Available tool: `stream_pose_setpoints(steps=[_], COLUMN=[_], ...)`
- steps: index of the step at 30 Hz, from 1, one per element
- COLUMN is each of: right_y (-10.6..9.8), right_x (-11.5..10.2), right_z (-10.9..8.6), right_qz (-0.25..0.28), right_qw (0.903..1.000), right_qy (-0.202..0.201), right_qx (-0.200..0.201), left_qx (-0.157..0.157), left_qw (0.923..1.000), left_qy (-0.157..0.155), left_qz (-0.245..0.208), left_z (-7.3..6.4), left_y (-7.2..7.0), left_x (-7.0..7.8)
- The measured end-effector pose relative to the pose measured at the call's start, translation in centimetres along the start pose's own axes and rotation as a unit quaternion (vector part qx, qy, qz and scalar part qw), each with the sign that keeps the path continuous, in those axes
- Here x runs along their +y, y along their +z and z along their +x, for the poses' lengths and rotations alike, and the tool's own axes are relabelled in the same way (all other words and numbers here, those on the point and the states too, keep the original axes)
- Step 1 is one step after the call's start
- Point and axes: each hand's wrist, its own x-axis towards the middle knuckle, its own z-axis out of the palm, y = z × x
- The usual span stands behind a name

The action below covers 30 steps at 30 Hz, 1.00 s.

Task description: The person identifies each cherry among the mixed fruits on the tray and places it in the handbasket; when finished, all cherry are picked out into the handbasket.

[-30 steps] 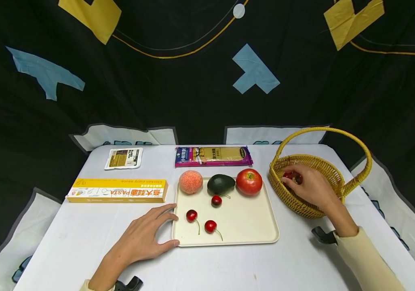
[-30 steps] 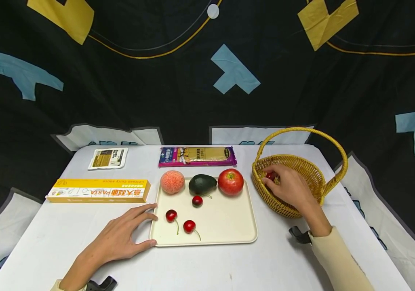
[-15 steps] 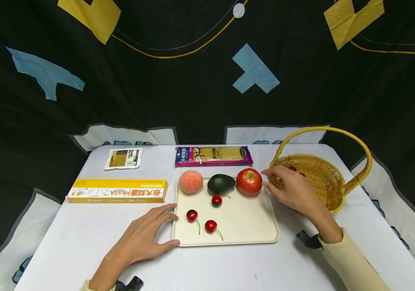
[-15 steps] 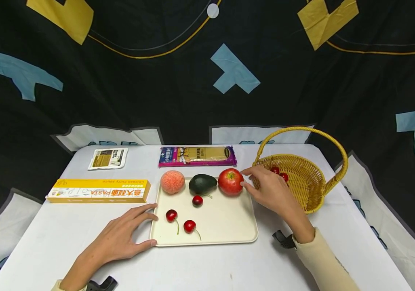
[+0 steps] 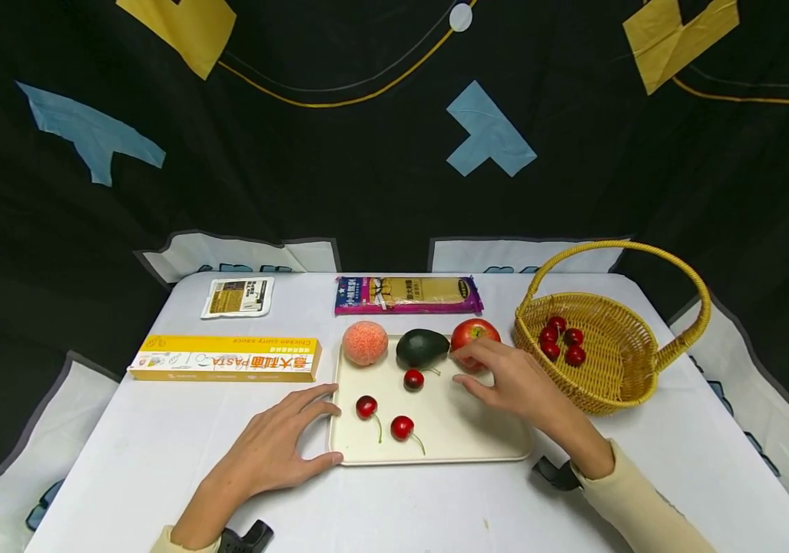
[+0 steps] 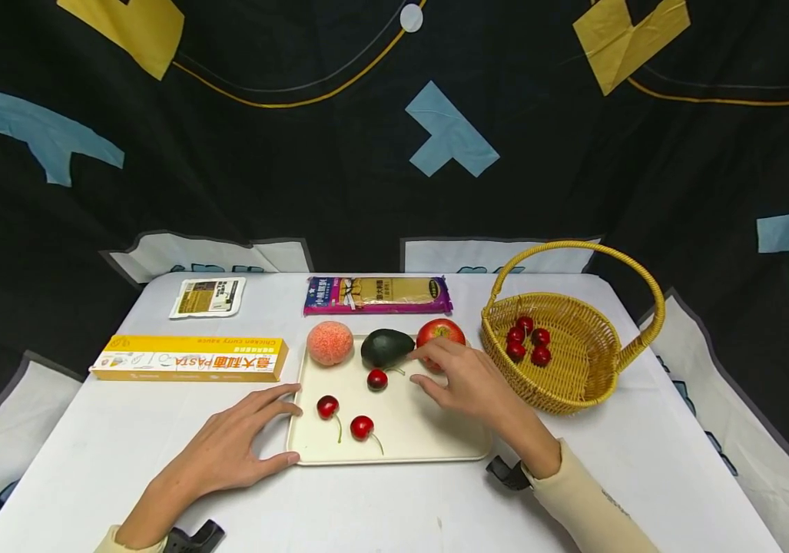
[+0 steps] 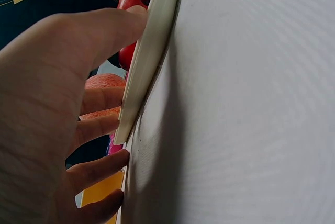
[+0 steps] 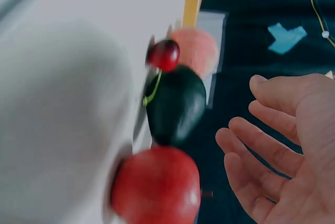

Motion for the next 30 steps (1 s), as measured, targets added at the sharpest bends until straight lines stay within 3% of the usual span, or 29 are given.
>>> stream_pose_setpoints(steps=[10,18,30], right_y=[2.5,4.5,5.5], right_x=[-2.3,-3.5,-4.6], right_z=[0.3,-0.3,-0.7], right_qz=[0.029,0.037,0.035], right_qw=[0.9971,0.9937,0.9849], right_qy=[-0.033,-0.063,-0.051], right_qx=[-0.062,-0.084,-0.162], left_qx=[0.002,0.005,0.004], left_qw=[1.0000,1.0000,1.0000], left_qy=[0.002,0.003,0.003], left_qz=[-0.003,0.000,0.003], left_z=[0.1,-0.1,0.0], left_y=[0.1,0.1,0.1], left_x=[-0.1,-0.1,0.0])
